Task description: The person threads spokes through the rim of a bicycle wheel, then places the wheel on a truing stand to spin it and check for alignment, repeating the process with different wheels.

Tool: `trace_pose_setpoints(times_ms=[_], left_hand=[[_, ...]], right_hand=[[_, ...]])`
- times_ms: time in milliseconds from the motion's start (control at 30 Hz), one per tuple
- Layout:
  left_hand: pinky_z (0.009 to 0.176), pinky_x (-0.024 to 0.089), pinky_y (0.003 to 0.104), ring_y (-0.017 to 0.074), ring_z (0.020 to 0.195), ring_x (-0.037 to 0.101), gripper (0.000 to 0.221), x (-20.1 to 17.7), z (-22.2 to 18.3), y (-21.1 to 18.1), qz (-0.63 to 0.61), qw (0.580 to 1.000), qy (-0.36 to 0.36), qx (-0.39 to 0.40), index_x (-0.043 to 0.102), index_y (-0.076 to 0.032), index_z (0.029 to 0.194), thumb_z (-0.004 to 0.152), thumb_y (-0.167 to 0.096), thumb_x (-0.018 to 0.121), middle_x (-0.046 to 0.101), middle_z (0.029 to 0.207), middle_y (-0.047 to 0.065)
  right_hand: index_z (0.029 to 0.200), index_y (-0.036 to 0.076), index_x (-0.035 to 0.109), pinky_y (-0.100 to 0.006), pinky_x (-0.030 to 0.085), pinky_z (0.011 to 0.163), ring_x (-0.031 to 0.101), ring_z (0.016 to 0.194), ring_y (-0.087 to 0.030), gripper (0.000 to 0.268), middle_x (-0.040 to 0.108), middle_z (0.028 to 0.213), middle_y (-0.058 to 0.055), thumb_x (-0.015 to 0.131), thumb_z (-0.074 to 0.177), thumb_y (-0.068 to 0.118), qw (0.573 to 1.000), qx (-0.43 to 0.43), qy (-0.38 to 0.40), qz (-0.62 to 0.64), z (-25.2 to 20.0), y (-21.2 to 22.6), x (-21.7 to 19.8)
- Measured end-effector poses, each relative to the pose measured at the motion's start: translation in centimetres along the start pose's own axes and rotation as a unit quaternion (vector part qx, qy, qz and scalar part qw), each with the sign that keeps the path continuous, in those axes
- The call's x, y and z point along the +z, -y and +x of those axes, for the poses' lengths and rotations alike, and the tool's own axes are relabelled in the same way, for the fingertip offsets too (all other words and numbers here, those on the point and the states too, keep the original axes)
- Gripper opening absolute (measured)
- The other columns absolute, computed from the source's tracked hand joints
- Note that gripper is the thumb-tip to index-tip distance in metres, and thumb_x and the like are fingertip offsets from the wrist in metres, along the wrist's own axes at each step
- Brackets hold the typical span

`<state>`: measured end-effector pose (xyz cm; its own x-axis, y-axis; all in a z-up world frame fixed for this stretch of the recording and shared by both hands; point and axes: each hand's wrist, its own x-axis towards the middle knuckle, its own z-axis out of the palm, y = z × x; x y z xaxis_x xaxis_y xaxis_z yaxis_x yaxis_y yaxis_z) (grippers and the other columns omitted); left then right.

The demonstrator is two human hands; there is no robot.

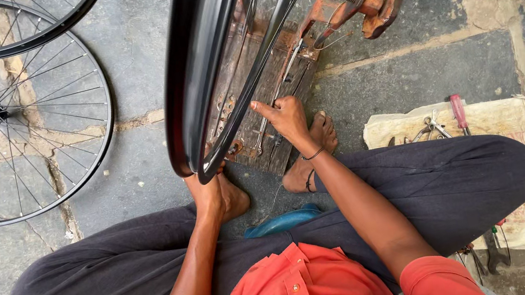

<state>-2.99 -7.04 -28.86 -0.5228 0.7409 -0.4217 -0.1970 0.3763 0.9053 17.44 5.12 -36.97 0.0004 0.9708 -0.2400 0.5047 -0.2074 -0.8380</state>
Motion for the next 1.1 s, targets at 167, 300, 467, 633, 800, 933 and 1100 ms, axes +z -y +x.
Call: trace_pose_setpoints(times_ms=[167,300,467,633,800,933,1100], left_hand=[[0.067,0.052,0.028,0.0145,0.075,0.068,0.020,0.0,-0.4,0.0,0.097,0.995,0.009,0.036,0.070,-0.001,0.103,0.099,-0.004,0.051,0.071,0.082,0.006],[0.071,0.053,0.030,0.0167,0.078,0.068,0.019,0.5,-1.5,-1.8,0.109,0.992,0.008,0.066,0.072,-0.001,0.109,0.094,-0.005,0.060,0.072,0.087,0.009],[0.079,0.055,0.033,0.0185,0.089,0.071,0.021,1.6,-2.8,-5.0,0.139,0.977,0.008,0.163,0.069,0.001,0.111,0.094,-0.012,0.069,0.074,0.094,0.010],[0.079,0.058,0.035,0.0189,0.082,0.074,0.018,2.1,-3.5,-7.0,0.168,0.977,0.035,0.131,0.072,-0.002,0.107,0.100,-0.018,0.068,0.076,0.086,0.011],[0.074,0.059,0.037,0.0213,0.082,0.075,0.025,2.4,-4.0,-8.1,0.186,0.966,0.045,0.172,0.070,0.002,0.111,0.094,-0.017,0.071,0.075,0.087,0.014],[0.073,0.061,0.036,0.0238,0.088,0.076,0.041,2.6,-4.4,-8.2,0.216,0.935,0.055,0.274,0.068,0.007,0.122,0.096,-0.023,0.077,0.075,0.095,0.016],[0.071,0.061,0.032,0.0198,0.084,0.077,0.041,2.7,-4.3,-8.0,0.194,0.941,0.060,0.272,0.068,0.005,0.126,0.097,-0.023,0.074,0.077,0.091,0.013]], right_hand=[[0.041,0.014,0.038,-0.029,0.021,0.036,0.028,0.036,-0.007,0.075,0.033,0.039,0.004,0.083,0.080,0.060,1.000,0.004,-0.004,-0.012,0.2,-0.3,0.2],[0.041,0.015,0.039,-0.029,0.021,0.036,0.029,0.036,-0.007,0.074,0.033,0.039,0.005,0.083,0.080,0.060,1.000,-0.001,-0.005,-0.008,0.2,-0.6,0.3],[0.042,0.015,0.039,-0.028,0.021,0.036,0.029,0.035,-0.007,0.074,0.033,0.038,0.005,0.083,0.081,0.060,1.000,0.000,-0.004,-0.021,0.2,-0.6,0.3],[0.041,0.014,0.038,-0.028,0.021,0.036,0.029,0.035,-0.008,0.075,0.032,0.038,0.004,0.083,0.080,0.060,1.000,-0.003,-0.005,-0.029,0.2,-0.5,0.3],[0.041,0.015,0.040,-0.028,0.021,0.035,0.030,0.033,-0.008,0.074,0.033,0.037,0.004,0.082,0.081,0.060,1.000,-0.003,-0.001,-0.025,0.2,-0.3,0.2],[0.040,0.014,0.040,-0.028,0.022,0.035,0.030,0.034,-0.007,0.074,0.033,0.037,0.004,0.083,0.081,0.060,1.000,0.003,0.004,-0.020,0.2,-0.4,0.2],[0.041,0.014,0.041,-0.028,0.022,0.035,0.029,0.033,-0.007,0.073,0.033,0.037,0.004,0.083,0.080,0.060,1.000,0.007,0.004,-0.021,0.4,-0.6,0.4]])
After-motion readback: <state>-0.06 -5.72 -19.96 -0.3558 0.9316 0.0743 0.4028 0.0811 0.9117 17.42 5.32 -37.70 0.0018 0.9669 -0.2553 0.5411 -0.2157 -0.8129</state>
